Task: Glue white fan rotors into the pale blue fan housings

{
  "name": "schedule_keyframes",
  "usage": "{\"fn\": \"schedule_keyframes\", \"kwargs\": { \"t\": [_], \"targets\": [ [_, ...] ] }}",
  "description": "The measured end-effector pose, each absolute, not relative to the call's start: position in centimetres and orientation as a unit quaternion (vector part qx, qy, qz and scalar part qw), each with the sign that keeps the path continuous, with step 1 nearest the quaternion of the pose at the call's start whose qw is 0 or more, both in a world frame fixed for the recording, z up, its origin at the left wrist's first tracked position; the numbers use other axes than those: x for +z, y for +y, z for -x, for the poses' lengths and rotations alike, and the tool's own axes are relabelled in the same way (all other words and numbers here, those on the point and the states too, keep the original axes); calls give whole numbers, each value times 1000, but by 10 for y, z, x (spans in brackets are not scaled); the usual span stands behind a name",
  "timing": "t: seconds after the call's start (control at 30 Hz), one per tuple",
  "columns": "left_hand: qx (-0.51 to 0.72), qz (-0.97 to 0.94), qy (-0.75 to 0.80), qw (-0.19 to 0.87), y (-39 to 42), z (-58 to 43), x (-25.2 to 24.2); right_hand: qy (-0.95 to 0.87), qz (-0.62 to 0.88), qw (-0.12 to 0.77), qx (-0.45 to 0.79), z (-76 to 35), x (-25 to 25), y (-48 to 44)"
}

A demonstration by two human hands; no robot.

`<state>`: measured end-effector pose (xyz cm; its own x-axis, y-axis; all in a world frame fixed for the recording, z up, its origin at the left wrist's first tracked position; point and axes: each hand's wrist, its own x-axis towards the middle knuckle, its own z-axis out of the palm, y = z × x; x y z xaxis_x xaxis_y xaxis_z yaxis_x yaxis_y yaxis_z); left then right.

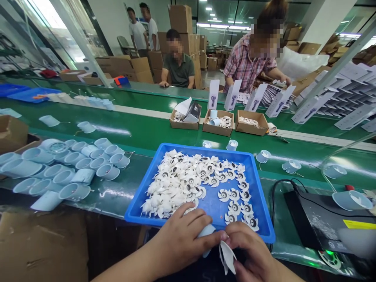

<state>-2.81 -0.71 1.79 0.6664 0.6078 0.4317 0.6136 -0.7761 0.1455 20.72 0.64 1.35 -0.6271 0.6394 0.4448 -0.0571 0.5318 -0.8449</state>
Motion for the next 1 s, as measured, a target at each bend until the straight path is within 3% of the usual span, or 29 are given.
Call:
{"fn": "schedule_keyframes", "kwargs": {
  "t": [0.2, 0.37, 0.73, 1.0],
  "targets": [
    [-303, 847, -405, -165, 9, 34, 13, -462, 215, 458, 728, -195, -12, 4],
    [-307, 833, -383, -257, 2, 39, 13, -284, 240, 470, 800, -197, -14, 10],
    [-283, 872, -349, -194, -15, 24, 22, -163, 151, 449, 866, -192, -14, 20],
    [-235, 879, -393, -132, -15, 9, 14, -239, 235, 492, 803, -190, -18, 16]
  ]
}}
